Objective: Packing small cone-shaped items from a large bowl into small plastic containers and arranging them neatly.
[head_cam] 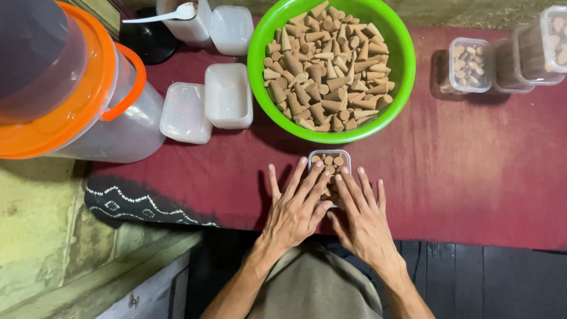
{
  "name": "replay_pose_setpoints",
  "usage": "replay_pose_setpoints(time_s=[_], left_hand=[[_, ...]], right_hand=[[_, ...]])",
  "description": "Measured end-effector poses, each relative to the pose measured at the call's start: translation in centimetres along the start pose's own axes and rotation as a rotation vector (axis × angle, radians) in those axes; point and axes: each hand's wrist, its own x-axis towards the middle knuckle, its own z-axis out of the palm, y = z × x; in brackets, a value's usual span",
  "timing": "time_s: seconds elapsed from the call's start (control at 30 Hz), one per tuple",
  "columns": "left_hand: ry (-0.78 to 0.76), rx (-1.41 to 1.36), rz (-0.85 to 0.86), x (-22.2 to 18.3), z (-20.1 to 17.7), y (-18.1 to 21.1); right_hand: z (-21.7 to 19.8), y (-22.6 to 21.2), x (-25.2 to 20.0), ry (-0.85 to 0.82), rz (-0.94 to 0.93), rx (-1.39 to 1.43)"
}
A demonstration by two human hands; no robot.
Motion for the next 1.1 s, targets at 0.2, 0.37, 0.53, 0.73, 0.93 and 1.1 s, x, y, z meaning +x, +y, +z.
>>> replay_pose_setpoints(time_s=[0.2,0.37,0.53,0.73,0.93,1.1], left_hand=[[0.18,-0.036,0.062,-2.1,0.9,0.8],[0.234,-0.063,0.061,-2.3,1.6,1.0],[0.226,-0.05,0.019,-2.3,1.5,1.2],[0.197,-0.053,-0.006,-2.5,1.3,1.2],[0.15,-0.093,-0.038,-3.1,1.1,1.2],[0.108,-0.1,-0.019,-3.1,1.2,1.2]], right_hand=[[0.2,-0.9,-1.3,0.064,0.02,0.112],[1.0,-1.2,-1.8,0.025,0.033,0.054],[1.0,-1.3,-1.6,-0.034,0.023,0.057],[1.7,-1.0,-1.7,-0.013,0.049,0.021],[2.1,-1.0,-1.6,-0.024,0.057,0.042],[3.0,-0.5,-1.9,0.005,0.068,0.016]])
